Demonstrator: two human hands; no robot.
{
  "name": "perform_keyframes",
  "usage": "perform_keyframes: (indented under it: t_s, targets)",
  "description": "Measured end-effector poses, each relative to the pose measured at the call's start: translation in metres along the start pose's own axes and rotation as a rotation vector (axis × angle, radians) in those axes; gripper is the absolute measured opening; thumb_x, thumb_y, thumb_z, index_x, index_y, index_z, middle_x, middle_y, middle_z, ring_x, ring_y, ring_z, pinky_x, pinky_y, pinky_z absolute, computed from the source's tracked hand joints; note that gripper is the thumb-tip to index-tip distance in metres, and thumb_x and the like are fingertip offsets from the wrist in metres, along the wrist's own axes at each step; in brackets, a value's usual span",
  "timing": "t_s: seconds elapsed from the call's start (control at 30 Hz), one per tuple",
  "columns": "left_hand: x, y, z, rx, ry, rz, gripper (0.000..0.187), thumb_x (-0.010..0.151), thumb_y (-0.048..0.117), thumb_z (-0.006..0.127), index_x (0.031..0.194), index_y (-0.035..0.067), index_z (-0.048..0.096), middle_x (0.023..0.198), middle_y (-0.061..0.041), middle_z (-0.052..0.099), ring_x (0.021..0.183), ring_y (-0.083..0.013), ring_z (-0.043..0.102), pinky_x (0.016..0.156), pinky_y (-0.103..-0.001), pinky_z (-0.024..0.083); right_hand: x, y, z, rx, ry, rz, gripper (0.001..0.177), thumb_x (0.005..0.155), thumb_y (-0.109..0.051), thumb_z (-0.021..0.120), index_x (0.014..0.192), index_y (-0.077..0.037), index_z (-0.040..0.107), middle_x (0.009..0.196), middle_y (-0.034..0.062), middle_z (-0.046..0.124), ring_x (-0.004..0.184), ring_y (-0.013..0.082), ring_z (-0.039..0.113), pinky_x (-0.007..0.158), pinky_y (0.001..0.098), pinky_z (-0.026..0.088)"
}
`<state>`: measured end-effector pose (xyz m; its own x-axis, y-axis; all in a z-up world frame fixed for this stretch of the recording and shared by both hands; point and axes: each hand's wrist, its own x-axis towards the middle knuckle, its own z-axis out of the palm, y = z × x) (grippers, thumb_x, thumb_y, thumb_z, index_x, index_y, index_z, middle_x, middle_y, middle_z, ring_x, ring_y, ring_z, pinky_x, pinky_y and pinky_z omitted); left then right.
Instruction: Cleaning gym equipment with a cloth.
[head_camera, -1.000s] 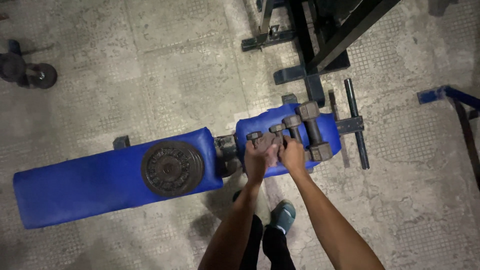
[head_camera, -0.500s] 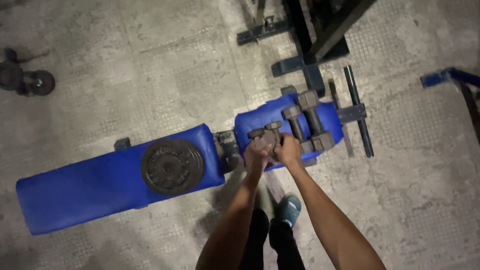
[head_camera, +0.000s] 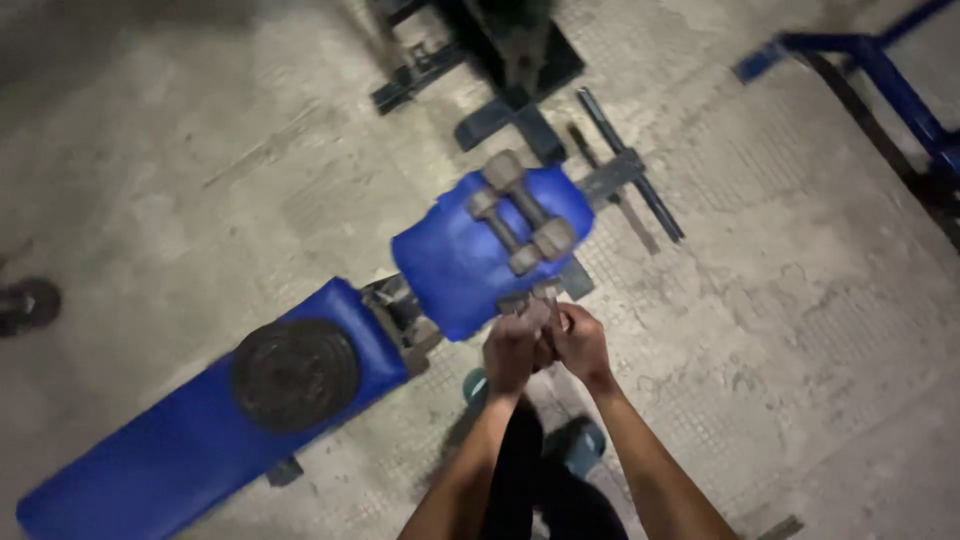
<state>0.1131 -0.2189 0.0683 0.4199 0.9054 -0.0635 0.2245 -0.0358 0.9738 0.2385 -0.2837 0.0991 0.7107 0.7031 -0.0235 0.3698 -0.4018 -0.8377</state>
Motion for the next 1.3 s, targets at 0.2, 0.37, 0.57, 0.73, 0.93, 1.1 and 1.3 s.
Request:
perform_keyframes:
  t_s: [0.2,0.37,0.57,0.73,0.93,1.1,1.3]
  targets:
    - [-0.057,-0.094,0.098,-1.211,-0.096,-0.733,0.034,0.088,0.012,0.077,0.114,-0.005,0.063,0.099,-0.009,0.070,0.091,-0.0203,0.069,0.085,-0.038,0.058,-0.077,0.122,-0.043,1.002,-0.037,0.028,0.034,0.092,-0.006,0.062,0.126,-0.003,0.066,0.098,0.0044,0.071,0.081,0.0110,0.068,0.069,0.0289,0.057]
    - [-0.108,-0.011,0.137,0.078,-0.432,-0.261,0.039,0.079,0.007,0.070,0.117,0.003,0.070,0.100,-0.020,0.072,0.091,-0.0391,0.070,0.079,-0.045,0.056,-0.134,0.179,-0.085,0.511,0.225,0.352,0.030,0.089,0.000,0.053,0.116,0.002,0.068,0.087,0.0067,0.074,0.074,0.0129,0.069,0.063,0.0344,0.059]
    - [-0.143,-0.038,0.212,0.300,-0.612,0.007,0.039,0.079,0.010,0.078,0.117,0.006,0.069,0.103,-0.020,0.073,0.099,-0.0399,0.071,0.084,-0.044,0.056,-0.173,0.276,-0.107,0.229,0.399,0.464,0.016,0.092,-0.007,0.065,0.105,0.001,0.072,0.083,0.0058,0.075,0.073,0.0117,0.068,0.067,0.0293,0.056]
    - [-0.146,-0.083,0.263,0.396,-0.803,-0.127,0.036,0.083,0.012,0.076,0.118,0.010,0.070,0.104,-0.019,0.075,0.099,-0.0352,0.074,0.084,-0.043,0.057,-0.199,0.373,-0.086,0.764,0.505,0.084,0.014,0.098,-0.010,0.068,0.094,-0.007,0.055,0.089,0.0045,0.064,0.080,0.0100,0.058,0.070,0.0264,0.048]
    - [-0.119,-0.196,0.331,0.415,-0.806,0.040,0.036,0.081,0.014,0.080,0.115,0.008,0.072,0.101,-0.021,0.073,0.099,-0.0384,0.072,0.083,-0.045,0.056,-0.161,0.461,-0.060,0.041,0.575,0.421,0.017,0.079,-0.009,0.070,0.095,-0.004,0.071,0.082,0.0093,0.071,0.076,0.0158,0.068,0.070,0.0310,0.054]
    - [-0.097,-0.304,0.388,0.352,-0.767,0.153,0.032,0.081,0.014,0.078,0.111,0.005,0.072,0.103,-0.023,0.075,0.101,-0.0418,0.071,0.084,-0.047,0.056,-0.139,0.561,-0.027,0.242,0.610,0.106,0.023,0.078,-0.004,0.060,0.098,-0.003,0.071,0.086,0.0074,0.073,0.081,0.0159,0.072,0.071,0.0290,0.055]
    - [-0.083,-0.393,0.432,0.464,-0.730,0.101,0.046,0.078,0.017,0.081,0.117,0.003,0.060,0.099,-0.027,0.073,0.099,-0.0459,0.069,0.082,-0.051,0.054,-0.114,0.678,0.028,-0.180,0.480,0.544,0.022,0.072,-0.014,0.073,0.090,-0.001,0.073,0.089,0.0237,0.072,0.087,0.0417,0.070,0.075,0.0473,0.056]
